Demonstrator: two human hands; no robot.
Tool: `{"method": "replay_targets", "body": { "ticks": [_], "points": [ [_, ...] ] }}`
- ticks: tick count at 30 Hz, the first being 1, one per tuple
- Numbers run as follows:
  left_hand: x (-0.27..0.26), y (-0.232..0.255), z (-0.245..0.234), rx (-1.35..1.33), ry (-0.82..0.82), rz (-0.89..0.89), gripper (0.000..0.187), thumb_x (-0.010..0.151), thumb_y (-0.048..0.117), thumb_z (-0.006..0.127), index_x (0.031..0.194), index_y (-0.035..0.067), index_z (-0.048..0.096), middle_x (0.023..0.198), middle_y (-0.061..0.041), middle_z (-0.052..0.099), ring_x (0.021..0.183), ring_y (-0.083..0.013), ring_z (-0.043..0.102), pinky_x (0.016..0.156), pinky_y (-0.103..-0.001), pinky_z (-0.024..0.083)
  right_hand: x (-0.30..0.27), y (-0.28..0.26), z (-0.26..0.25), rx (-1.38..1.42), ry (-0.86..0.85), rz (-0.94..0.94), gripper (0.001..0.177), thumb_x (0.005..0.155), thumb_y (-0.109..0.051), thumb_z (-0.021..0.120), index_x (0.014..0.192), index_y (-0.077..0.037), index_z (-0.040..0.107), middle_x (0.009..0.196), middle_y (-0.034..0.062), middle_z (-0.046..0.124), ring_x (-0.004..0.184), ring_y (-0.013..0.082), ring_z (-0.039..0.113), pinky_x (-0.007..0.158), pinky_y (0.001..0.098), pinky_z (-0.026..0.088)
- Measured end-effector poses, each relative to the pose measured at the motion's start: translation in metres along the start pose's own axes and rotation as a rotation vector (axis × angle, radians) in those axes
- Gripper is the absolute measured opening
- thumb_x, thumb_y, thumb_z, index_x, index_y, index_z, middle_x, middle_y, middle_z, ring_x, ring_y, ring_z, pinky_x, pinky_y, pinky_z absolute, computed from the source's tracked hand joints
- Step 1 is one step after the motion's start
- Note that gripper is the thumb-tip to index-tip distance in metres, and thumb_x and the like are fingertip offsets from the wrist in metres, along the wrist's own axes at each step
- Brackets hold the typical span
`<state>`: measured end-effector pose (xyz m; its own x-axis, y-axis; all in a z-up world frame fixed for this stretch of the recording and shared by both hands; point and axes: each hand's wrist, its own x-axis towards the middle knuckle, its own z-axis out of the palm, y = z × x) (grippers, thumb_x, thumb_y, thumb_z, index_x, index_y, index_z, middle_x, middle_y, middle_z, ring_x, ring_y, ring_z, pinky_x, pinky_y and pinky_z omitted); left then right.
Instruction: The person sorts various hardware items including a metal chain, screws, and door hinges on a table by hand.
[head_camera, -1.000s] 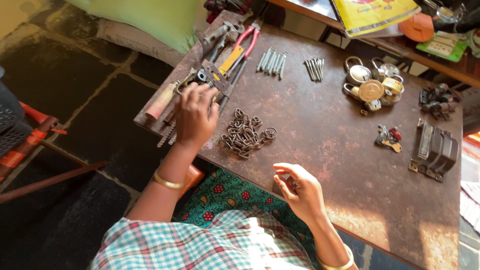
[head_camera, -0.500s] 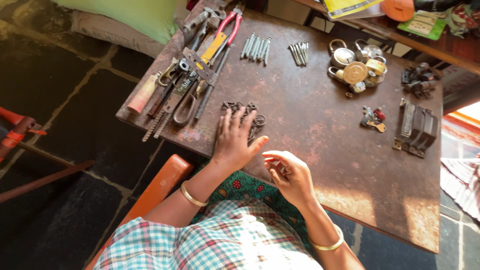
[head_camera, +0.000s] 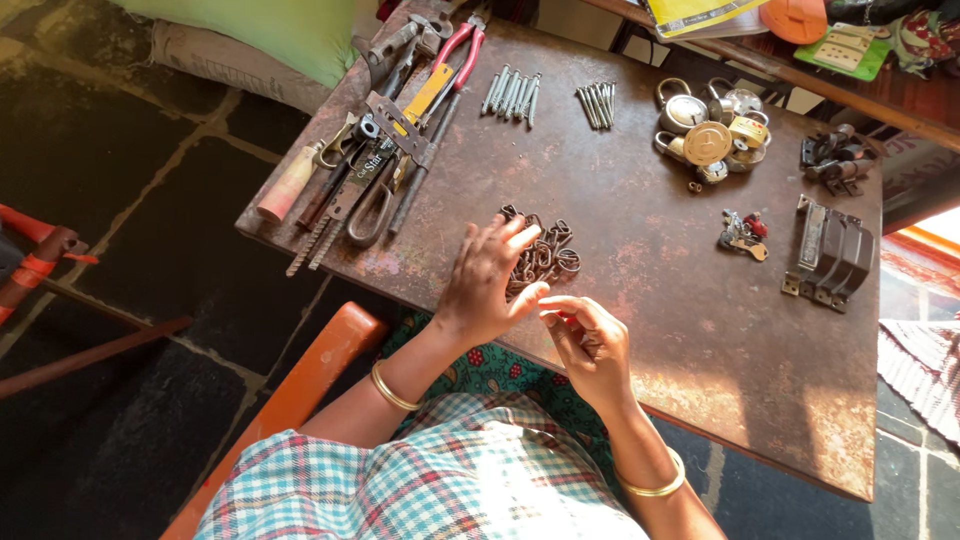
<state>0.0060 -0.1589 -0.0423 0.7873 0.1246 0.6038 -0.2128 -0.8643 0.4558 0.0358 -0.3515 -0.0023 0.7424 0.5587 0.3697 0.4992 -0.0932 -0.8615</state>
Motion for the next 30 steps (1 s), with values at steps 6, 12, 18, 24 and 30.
{"method": "replay_targets", "body": {
  "ticks": [6, 12, 18, 24, 30],
  "points": [
    [0.004, 0.0, 0.002, 0.012, -0.013, -0.11, 0.077, 0.093, 0.053, 0.064, 0.154, 0.013, 0.038, 0.159, -0.019, 0.04, 0.15, -0.0406, 0.033, 0.124, -0.063, 0.013, 0.0, -0.002, 0.0, 0.002, 0.003, -0.004, 0.018, 0.094, 0.004, 0.069, 0.109, -0.003, 0.073, 0.086, 0.0006, 0.065, 0.065, 0.0025, 0.053, 0.056, 0.0188, 0.042],
    [0.029, -0.034, 0.019, -0.071, -0.14, -0.317, 0.083, 0.103, 0.057, 0.048, 0.162, 0.003, 0.025, 0.17, -0.019, 0.025, 0.158, -0.037, 0.022, 0.128, -0.055, 0.011, 0.001, -0.002, 0.001, -0.054, -0.02, 0.062, 0.019, 0.092, 0.003, 0.071, 0.108, -0.005, 0.075, 0.082, 0.0012, 0.066, 0.057, 0.0041, 0.048, 0.051, 0.0211, 0.039],
    [0.109, -0.085, 0.034, 0.122, -0.309, -0.443, 0.104, 0.094, 0.077, 0.033, 0.163, 0.003, 0.011, 0.169, -0.02, 0.012, 0.157, -0.0316, 0.011, 0.126, -0.051, 0.008, 0.003, -0.004, 0.0, -0.108, -0.123, 0.013, 0.027, 0.088, 0.003, 0.069, 0.112, -0.008, 0.073, 0.086, 0.0016, 0.072, 0.067, 0.0057, 0.062, 0.057, 0.022, 0.05],
    [0.156, -0.032, 0.05, -0.088, -0.8, -0.27, 0.092, 0.098, 0.069, 0.025, 0.158, 0.0, 0.02, 0.166, -0.018, 0.018, 0.153, -0.0294, 0.018, 0.124, -0.041, 0.013, 0.005, -0.007, -0.001, -0.154, -0.179, -0.012, 0.029, 0.087, 0.001, 0.066, 0.114, -0.01, 0.071, 0.091, 0.0043, 0.074, 0.075, 0.0113, 0.071, 0.064, 0.0261, 0.056],
    [0.113, 0.059, 0.014, -1.289, -0.978, 0.441, 0.062, 0.116, 0.053, 0.033, 0.157, 0.009, 0.045, 0.162, -0.008, 0.046, 0.153, -0.0183, 0.041, 0.128, -0.033, 0.026, -0.001, 0.017, -0.002, -0.234, -0.214, 0.144, 0.03, 0.084, -0.001, 0.068, 0.112, -0.01, 0.072, 0.093, 0.0043, 0.08, 0.071, 0.0141, 0.073, 0.066, 0.0285, 0.059]
  ]
}}
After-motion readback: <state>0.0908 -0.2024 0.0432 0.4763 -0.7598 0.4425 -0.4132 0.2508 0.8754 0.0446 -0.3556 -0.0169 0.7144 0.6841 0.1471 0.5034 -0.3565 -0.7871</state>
